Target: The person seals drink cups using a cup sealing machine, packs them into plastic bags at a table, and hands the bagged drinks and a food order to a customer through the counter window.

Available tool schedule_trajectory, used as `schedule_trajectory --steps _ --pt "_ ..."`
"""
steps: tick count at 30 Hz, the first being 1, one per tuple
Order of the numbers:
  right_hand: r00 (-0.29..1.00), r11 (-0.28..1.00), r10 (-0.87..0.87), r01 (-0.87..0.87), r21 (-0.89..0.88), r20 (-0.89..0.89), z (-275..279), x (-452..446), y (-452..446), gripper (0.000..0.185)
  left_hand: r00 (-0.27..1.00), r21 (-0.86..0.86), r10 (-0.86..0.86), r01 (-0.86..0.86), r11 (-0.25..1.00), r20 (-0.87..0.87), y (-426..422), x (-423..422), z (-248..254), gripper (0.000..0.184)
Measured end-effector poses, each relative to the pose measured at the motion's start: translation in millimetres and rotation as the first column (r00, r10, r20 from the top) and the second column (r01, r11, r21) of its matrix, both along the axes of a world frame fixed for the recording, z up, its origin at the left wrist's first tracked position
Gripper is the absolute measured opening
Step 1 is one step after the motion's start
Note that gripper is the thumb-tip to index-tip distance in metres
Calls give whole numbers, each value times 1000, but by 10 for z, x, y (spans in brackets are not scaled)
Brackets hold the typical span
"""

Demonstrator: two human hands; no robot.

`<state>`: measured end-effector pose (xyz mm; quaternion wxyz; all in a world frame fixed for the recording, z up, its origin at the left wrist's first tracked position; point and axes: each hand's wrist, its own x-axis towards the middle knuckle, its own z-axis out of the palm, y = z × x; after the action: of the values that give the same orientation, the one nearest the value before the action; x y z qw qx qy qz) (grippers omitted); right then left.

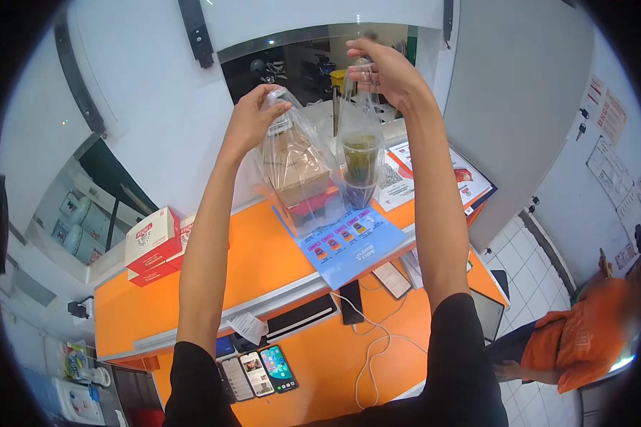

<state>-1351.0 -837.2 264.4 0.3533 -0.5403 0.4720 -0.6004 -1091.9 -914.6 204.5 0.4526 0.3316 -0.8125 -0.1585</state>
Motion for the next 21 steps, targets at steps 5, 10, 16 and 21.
schedule_trajectory --steps 5,10,16,21 --pt "998 1000 11 -12 -8 -57 -5 102 139 56 974 -28 220 -218 975 58 220 -5 59 57" --pt "995 999 47 -47 2 -89 31 143 76 59 939 -571 295 -342 746 -178 565 -520 -3 64" --pt "963 997 -81 75 -35 -255 38 162 267 54 994 -39 12 -8 999 104 457 -1078 143 43" --pt "965 924 -247 206 -321 -92 -781 -304 548 67 990 145 -60 79 986 -131 420 -1143 103 24"
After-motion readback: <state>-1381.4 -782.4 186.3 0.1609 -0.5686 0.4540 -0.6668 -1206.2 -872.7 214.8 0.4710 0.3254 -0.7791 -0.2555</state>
